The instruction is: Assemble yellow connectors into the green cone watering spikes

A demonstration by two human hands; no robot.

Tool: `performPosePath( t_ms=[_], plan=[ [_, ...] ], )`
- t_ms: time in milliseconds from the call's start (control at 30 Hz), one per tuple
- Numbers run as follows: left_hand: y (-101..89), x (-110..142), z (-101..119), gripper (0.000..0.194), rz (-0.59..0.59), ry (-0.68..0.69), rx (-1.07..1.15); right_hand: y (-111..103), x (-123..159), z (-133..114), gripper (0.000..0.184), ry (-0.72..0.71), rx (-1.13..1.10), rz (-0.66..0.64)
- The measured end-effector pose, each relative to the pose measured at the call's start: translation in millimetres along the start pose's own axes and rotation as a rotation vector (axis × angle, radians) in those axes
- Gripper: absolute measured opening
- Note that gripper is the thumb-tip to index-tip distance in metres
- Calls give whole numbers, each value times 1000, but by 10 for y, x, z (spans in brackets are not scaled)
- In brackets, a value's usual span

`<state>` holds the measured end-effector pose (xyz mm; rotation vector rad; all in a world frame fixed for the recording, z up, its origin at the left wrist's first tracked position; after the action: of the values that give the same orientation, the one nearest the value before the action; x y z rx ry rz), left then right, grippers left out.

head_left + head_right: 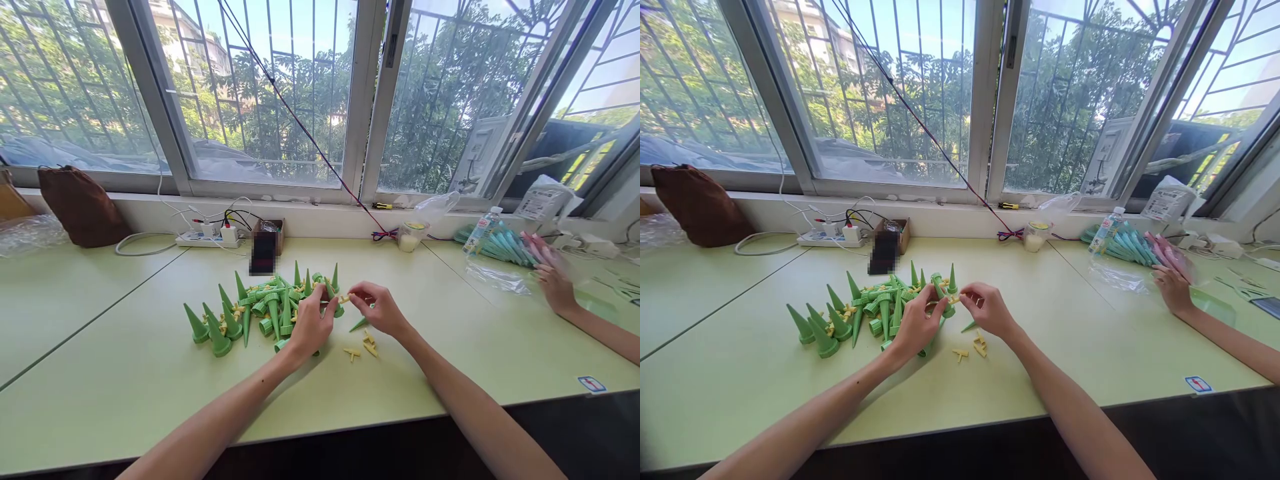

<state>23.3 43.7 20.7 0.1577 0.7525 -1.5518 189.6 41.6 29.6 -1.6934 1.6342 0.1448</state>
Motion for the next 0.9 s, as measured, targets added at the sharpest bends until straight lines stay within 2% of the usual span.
performPosePath(
  t_ms=[267, 567, 900],
  plan=[
    [-8, 16, 20, 9, -1, 27, -37, 54, 13, 23, 21, 34, -49, -62],
    [-5, 28, 52, 9, -15, 62, -63, 86, 12, 62, 20, 32, -54, -75],
    [-1, 46, 39, 7, -12, 103, -90, 117, 24, 72, 39, 48, 16, -118]
  ],
)
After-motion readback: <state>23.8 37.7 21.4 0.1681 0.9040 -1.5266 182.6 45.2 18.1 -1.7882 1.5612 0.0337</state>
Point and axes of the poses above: each hand's wrist, its own x-axis away from the middle knuckle, its own y-axis out of the palm, z = x × y, the point moved 4 cm from there along -x, towards the middle knuckle, and after that the axes turned 3 degrees about z, right-handed, at the moved point
